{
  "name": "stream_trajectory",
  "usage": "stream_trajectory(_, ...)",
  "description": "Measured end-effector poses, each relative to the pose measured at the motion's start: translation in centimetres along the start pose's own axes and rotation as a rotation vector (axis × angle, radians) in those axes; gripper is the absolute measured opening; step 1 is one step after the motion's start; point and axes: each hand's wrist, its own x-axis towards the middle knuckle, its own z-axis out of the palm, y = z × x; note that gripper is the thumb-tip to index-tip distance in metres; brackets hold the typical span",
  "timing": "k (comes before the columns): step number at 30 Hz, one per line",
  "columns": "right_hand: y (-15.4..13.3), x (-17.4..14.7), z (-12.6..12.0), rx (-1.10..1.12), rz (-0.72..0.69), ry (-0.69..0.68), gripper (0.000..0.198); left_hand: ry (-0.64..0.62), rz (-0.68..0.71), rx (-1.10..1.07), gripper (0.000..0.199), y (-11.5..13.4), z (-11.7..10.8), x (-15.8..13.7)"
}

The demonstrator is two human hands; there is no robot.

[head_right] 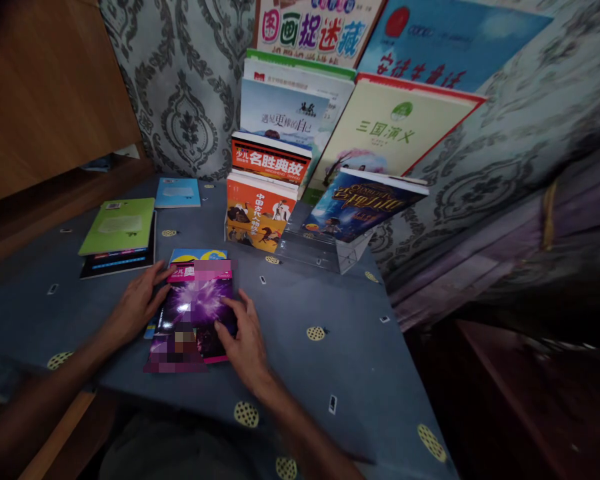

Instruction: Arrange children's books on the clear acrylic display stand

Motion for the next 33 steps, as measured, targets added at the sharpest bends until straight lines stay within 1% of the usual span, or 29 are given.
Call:
stream_trajectory(3,0.2,0.4,0.3,0.212,0.075,0.059,0.043,0.009,0.012,0.017,0.054,0.0,0.1,0.0)
stream_trajectory(6,0.2,1.0,0.3,0.430,0.166,0.107,0.053,0.023,0.027,0.025,0.053,0.0,0.2,0.0)
stream_trajectory(8,0.1,1.5,0.2,0.537,0.234,0.124,0.057,0.034,0.033,0.024,0.051,0.0,0.2,0.0)
stream_trajectory(10,0.0,1.8,0.0,0.605,0.292,0.105,0.056,0.035,0.041,0.021,0.050,0.0,0.3,0.0)
stream_trajectory(14,-0.9,2.2,-0.3,0.674,0.375,0.004,0.047,0.017,0.047,0.017,0.046,0.0,0.3,0.0)
stream_trajectory(17,-2.3,2.5,-0.7,0.712,0.379,-0.056,0.040,0.006,0.034,-0.007,0.043,0.4,0.1,0.1)
stream_trajectory(19,-3.6,2.9,-1.5,0.703,0.331,-0.046,0.037,0.005,0.025,-0.041,0.041,1.2,-0.3,0.1)
stream_trajectory(21,-5.3,3.4,-2.7,0.637,0.247,-0.012,0.034,0.021,0.019,-0.099,0.039,2.4,-0.9,0.1)
stream_trajectory(23,-7.2,3.9,-4.1,0.498,0.124,0.021,0.032,0.049,-0.001,-0.192,0.038,3.9,-1.6,0.2)
stream_trajectory(25,-9.3,4.1,-5.2,0.282,-0.051,0.063,0.030,0.040,-0.069,-0.337,0.038,5.4,-2.3,0.3)
stream_trajectory(27,-11.2,4.0,-5.6,0.045,-0.250,0.079,0.030,-0.004,-0.192,-0.577,0.043,6.7,-2.8,0.4)
stream_trajectory(29,-12.7,3.5,-5.3,-0.125,-0.404,0.031,0.032,-0.057,-0.329,-0.912,0.056,7.5,-3.1,0.5)
stream_trajectory(31,-13.8,2.8,-4.4,-0.229,-0.487,-0.043,0.035,-0.095,-0.429,-1.225,0.073,7.7,-3.4,0.3)
stream_trajectory(33,-14.6,2.2,-3.1,-0.309,-0.511,-0.105,0.036,-0.112,-0.498,-1.402,0.081,7.6,-3.8,-0.3)
